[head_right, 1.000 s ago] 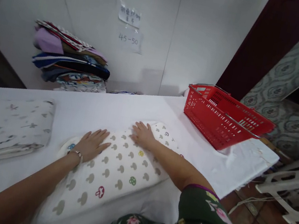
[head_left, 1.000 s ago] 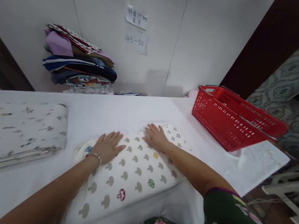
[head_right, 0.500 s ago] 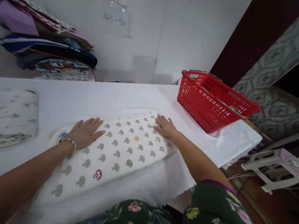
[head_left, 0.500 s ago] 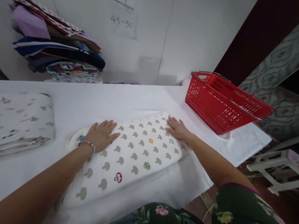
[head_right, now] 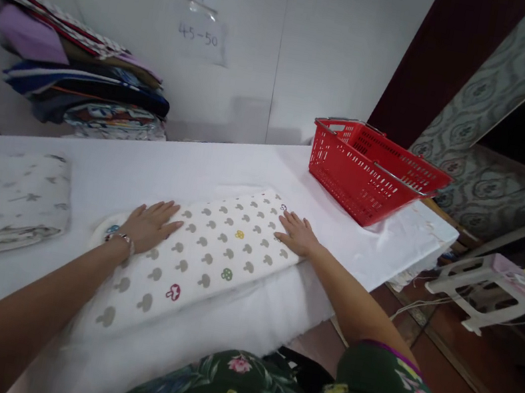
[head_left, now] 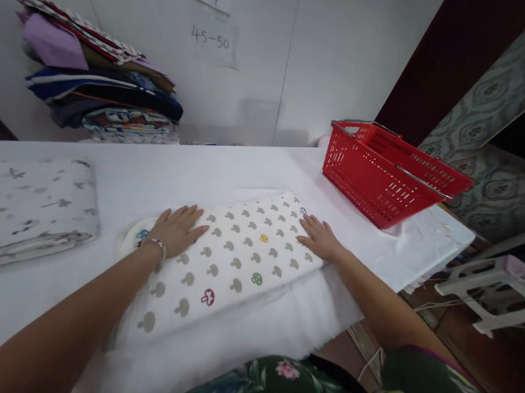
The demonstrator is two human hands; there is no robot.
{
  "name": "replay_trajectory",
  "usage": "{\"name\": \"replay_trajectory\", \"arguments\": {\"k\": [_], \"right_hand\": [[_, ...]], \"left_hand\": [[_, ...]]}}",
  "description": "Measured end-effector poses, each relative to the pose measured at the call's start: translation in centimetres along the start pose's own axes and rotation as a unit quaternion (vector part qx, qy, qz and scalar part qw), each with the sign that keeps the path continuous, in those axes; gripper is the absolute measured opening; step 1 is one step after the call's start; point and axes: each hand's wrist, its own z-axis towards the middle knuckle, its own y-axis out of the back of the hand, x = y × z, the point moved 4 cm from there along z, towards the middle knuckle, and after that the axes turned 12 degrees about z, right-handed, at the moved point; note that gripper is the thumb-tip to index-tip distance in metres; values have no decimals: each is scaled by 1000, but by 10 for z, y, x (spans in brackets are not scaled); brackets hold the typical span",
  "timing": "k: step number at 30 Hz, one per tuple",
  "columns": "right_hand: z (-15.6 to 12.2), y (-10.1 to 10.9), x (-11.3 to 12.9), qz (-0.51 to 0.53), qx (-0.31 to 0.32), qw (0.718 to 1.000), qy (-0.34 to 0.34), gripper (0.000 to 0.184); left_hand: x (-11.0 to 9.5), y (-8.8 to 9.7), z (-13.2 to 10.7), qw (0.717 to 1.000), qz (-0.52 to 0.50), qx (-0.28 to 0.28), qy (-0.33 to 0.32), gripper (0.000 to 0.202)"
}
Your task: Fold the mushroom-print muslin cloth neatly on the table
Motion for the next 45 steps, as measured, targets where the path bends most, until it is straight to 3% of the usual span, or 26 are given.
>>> {"name": "replay_trajectory", "arguments": {"k": [6,10,13,15,20,23,27,31,34,38,41,45], "right_hand": [[0,-9,-4,7,3,1000,7,70],[2,-8,-5,-5,-1,1000,6,70],[2,-10,-6,-11,-5,1000,2,70],[2,-12,-7,-13,-6,1000,0,70],[3,-15,-11,-19,-3,1000,7,69],[1,-12,-8,-31,2,1000,1,66],[-5,-4,25,-67,-37,997,9,62],[-16,-17,84,-46,-39,992,107,63],[-25,-41,110,-31,16,988,151,65],[-27,-61,107,-32,23,988,152,64],[-22,-63,99,-27,19,988,150,62],[-15,-58,111,2,22,987,157,60]], "left_hand": [[-1,5,-6,1000,-11,6,-2,65],[-3,17,-11,998,13,-58,-5,66],[-11,35,-28,994,33,-105,-21,63],[-15,41,-47,995,32,-94,-31,63],[-7,21,-97,1000,16,-13,0,68],[5,5,-109,999,-4,5,32,67],[7,0,-109,999,-35,15,39,66],[0,11,-112,996,-77,-2,44,61],[4,22,-120,977,-173,-59,112,56],[22,26,-145,922,-238,-137,273,47],[27,19,-169,889,-255,-143,352,43],[20,7,-191,866,-289,-126,387,38]]}}
